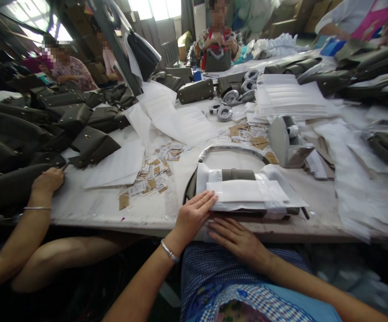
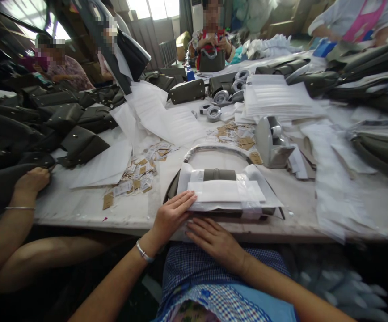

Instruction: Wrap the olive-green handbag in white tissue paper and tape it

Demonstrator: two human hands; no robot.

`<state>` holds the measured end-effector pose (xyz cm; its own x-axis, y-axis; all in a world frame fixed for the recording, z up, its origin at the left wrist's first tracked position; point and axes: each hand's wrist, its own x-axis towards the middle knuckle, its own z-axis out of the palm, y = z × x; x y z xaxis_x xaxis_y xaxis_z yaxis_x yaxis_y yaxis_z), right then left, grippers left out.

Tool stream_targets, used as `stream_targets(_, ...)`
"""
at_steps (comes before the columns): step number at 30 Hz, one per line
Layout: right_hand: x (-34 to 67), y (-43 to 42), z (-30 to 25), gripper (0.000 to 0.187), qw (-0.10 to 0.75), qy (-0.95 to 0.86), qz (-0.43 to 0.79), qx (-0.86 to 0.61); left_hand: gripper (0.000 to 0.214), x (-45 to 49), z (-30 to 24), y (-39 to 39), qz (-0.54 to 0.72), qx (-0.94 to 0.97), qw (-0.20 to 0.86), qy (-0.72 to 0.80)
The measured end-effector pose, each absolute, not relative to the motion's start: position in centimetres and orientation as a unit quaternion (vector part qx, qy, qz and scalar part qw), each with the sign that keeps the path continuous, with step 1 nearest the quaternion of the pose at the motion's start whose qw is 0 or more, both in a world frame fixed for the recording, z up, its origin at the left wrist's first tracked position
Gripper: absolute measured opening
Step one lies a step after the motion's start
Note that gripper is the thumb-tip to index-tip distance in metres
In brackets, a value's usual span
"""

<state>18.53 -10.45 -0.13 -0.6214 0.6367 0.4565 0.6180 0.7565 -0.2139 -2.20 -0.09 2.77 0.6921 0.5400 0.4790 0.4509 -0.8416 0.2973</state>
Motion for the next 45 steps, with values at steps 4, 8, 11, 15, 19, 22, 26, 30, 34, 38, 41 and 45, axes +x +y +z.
stream_targets(4, 17.4, -9.8, -1.4, 0.035, 0.3, -0.886, 0.002, -0.354, 0.056, -2.1, 2.7, -0.1, 0.286, 0.918, 0.06, 0.269)
stream_targets(8, 16.8, -9.2, -1.7, 0.026, 0.376, -0.853, 0.008, -0.363, 0.054, -2.0, 2.4, -0.2, 0.285, 0.918, 0.047, 0.271)
stream_targets(11, 16.4, -9.5, -1.4, 0.027, 0.396, -0.84, 0.031, -0.37, 0.052, -1.9, 2.1, -0.4, 0.298, 0.914, 0.033, 0.274)
stream_targets(15, 16.9, -10.0, 1.4, 0.021, 0.377, -0.864, 0.092, -0.321, 0.05, -1.8, 1.9, -0.6, 0.315, 0.908, 0.026, 0.276)
stream_targets(19, 19.9, -6.6, 6.3, 0.025, 0.385, -0.848, 0.024, -0.365, 0.048, -1.7, 1.8, -0.6, 0.33, 0.904, 0.02, 0.273)
stream_targets(22, 22.6, -1.0, 8.1, 0.032, 0.287, -0.807, -0.022, -0.516, 0.046, -1.6, 1.7, -0.6, 0.334, 0.903, 0.01, 0.271)
stream_targets(26, 23.8, 5.3, 7.8, 0.031, 0.032, -0.816, 0.066, -0.573, 0.043, -1.6, 1.7, -0.6, 0.336, 0.902, -0.008, 0.272)
stream_targets(30, 22.0, 7.0, 7.4, 0.025, -0.022, -0.831, 0.078, -0.55, 0.042, -1.7, 1.2, -0.7, 0.349, 0.897, -0.017, 0.271)
stream_targets(34, 19.5, 7.5, 7.6, 0.03, -0.045, -0.828, 0.08, -0.553, 0.043, -1.7, 0.6, -0.6, 0.355, 0.894, -0.012, 0.274)
stream_targets(38, 18.2, 8.3, 7.6, 0.033, -0.041, -0.829, 0.086, -0.551, 0.044, -1.6, 0.4, -0.6, 0.355, 0.893, -0.016, 0.277)
stream_targets(41, 18.5, 7.7, 7.6, 0.031, -0.021, -0.832, 0.087, -0.548, 0.044, -1.6, 0.4, -0.8, 0.358, 0.892, -0.023, 0.274)
stream_targets(45, 19.7, 5.1, 7.3, 0.029, 0.035, -0.837, 0.074, -0.541, 0.043, -1.7, 0.6, -1.0, 0.362, 0.892, -0.026, 0.269)
